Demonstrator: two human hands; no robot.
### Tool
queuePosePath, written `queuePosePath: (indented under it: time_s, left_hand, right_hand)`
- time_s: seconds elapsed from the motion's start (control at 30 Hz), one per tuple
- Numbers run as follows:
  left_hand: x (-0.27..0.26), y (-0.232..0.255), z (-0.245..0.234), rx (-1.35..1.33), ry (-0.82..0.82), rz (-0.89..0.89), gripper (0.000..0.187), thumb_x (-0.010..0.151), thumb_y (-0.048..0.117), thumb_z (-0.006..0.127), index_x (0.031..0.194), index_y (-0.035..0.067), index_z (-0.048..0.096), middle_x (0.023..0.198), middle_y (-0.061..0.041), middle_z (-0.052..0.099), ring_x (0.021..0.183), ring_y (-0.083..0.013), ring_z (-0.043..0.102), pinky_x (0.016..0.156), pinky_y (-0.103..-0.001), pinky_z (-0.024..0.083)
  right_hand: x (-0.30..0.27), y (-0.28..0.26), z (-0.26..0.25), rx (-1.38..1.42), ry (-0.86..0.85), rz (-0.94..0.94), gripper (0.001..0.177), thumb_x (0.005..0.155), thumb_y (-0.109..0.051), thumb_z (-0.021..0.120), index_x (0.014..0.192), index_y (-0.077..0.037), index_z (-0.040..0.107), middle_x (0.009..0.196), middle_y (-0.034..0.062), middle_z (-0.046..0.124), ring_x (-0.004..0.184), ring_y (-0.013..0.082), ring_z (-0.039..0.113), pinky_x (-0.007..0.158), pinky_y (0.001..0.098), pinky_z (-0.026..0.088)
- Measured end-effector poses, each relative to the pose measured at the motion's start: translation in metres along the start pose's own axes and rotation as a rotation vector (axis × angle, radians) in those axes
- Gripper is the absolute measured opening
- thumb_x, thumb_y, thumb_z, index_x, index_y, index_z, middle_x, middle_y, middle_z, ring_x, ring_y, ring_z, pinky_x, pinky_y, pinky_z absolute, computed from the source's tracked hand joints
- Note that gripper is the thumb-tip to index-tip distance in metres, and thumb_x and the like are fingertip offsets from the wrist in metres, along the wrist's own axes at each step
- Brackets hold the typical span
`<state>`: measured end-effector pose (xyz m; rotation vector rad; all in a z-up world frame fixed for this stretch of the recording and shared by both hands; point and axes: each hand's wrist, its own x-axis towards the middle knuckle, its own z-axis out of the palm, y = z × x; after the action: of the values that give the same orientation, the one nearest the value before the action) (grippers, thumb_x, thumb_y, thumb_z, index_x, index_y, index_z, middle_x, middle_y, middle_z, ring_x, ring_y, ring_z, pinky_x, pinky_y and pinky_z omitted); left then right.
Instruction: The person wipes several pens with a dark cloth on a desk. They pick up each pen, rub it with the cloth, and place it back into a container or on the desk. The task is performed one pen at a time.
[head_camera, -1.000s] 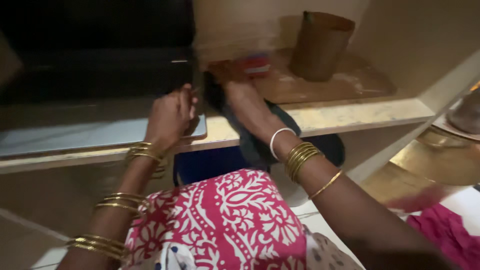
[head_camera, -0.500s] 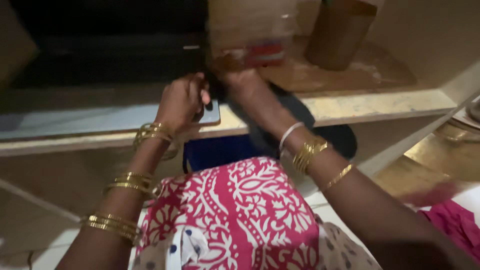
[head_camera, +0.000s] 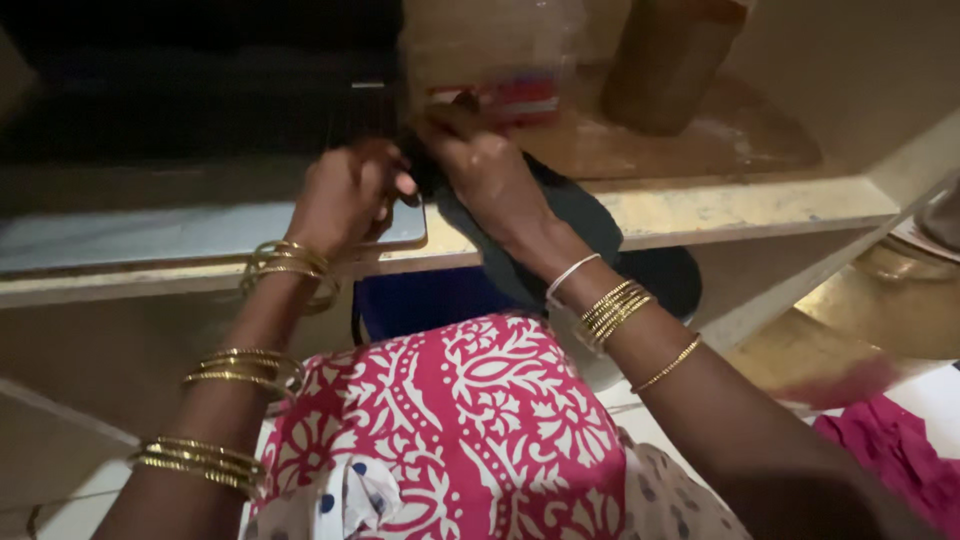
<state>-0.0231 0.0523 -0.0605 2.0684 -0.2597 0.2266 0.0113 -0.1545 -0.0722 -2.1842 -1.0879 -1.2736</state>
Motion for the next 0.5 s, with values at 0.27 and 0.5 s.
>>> queuePosePath:
  time_s: [0.27, 0.5]
  left_hand:
    - [-0.012, 0.021, -0.003, 0.056, 0.015, 0.055, 0.029, 0.104, 0.026, 0.054, 0.114, 0.011, 0.076, 0.069, -0.003, 0.071, 0.046, -0.0073, 0.054, 0.043, -0.029, 0.043]
    - [-0.022, 0.018, -0.004, 0.049, 0.010, 0.033, 0.029, 0.103, 0.025, 0.055, 0.115, 0.011, 0.077, 0.075, -0.003, 0.076, 0.046, -0.0064, 0.055, 0.043, -0.028, 0.044]
  right_hand:
    - [-0.001, -0.016, -0.002, 0.069, -0.010, -0.101, 0.032, 0.097, 0.001, 0.057, 0.129, -0.002, 0.061, 0.124, 0.0184, 0.068, 0.111, 0.0349, 0.068, 0.095, 0.0406, 0.056]
    - [0.004, -0.007, -0.003, 0.023, -0.040, 0.013, 0.032, 0.093, 0.002, 0.054, 0.124, -0.003, 0.063, 0.120, 0.0193, 0.067, 0.112, 0.0373, 0.067, 0.093, 0.0417, 0.056]
